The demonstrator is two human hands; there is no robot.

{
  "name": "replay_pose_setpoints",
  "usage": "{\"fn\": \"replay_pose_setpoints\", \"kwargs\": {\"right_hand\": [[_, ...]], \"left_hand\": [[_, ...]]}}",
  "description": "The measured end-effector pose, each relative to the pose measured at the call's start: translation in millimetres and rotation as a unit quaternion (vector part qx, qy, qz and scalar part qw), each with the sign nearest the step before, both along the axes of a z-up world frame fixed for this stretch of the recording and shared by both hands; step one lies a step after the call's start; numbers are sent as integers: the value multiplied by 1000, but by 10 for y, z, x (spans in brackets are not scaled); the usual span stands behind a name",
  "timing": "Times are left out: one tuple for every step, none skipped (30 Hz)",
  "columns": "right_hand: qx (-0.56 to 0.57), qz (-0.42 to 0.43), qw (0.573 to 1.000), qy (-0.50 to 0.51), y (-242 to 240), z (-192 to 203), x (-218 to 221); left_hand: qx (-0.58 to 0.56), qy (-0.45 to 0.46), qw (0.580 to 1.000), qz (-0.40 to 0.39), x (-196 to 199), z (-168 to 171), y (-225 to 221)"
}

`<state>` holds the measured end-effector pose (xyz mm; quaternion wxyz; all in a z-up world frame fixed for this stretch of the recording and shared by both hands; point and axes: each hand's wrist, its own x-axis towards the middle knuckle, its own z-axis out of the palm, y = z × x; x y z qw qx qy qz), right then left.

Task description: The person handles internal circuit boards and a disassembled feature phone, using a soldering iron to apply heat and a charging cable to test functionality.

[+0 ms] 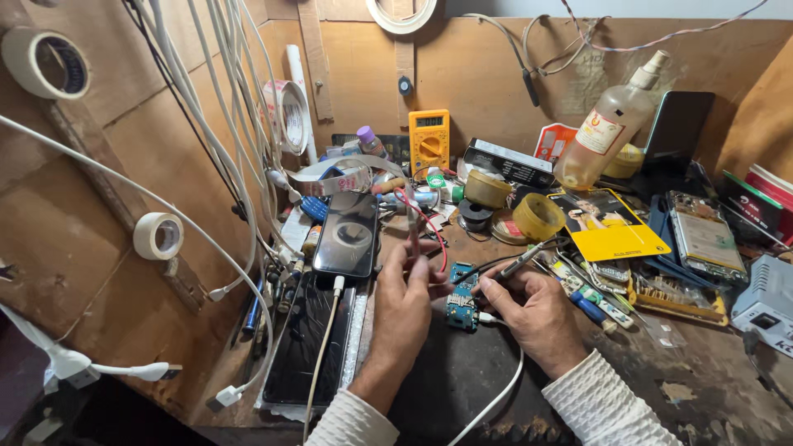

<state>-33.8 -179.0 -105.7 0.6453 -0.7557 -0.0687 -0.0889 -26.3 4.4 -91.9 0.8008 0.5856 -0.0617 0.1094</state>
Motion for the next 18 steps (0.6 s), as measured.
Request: {"fn": "replay_pose_setpoints", "kwargs": {"right_hand": [[-1,-1,1000,-2,-1,-8,8],[-3,-1,1000,-3,-2,-17,18],[-5,-2,1000,-4,-2,-28,26],[7,2,1000,1,-6,-37,30],[20,6,1000,6,-8,-45,31],[32,11,999,10,-9,-49,38],[25,9,1000,4,-15,-48,47],[18,7,1000,1,-19,-54,47],[10,5,1000,-3,-20,-60,43],[13,7,1000,-2,-17,-57,48],[15,8,1000,0,-15,-52,52],[17,8,1000,3,-16,-57,44],[15,10,1000,0,-12,-64,38],[13,11,1000,-6,-12,-63,42],[11,12,1000,-11,-13,-60,47],[10,9,1000,-6,-14,-61,46],[9,7,1000,-1,-15,-60,46],[9,5,1000,4,-12,-58,42]], "left_hand": [[20,-4,1000,7,-25,-27,13],[39,-8,999,15,-56,-43,17],[51,-7,998,29,-85,-47,13],[62,-6,997,42,-112,-39,3],[73,-5,996,56,-140,-24,-6],[81,-8,995,65,-164,-5,-15],[88,-11,993,74,-187,12,-24],[95,-12,992,83,-215,20,-28],[104,-20,990,90,-231,29,-30],[113,-30,988,99,-228,44,-28],[121,-39,986,107,-223,55,-25],[133,-33,984,112,-227,54,-27],[144,-27,982,117,-228,51,-30],[156,-23,980,121,-218,54,-34],[161,-28,979,122,-218,52,-32],[167,-32,978,121,-232,42,-26],[172,-35,977,121,-240,32,-22],[175,-43,976,124,-240,25,-26]]}}
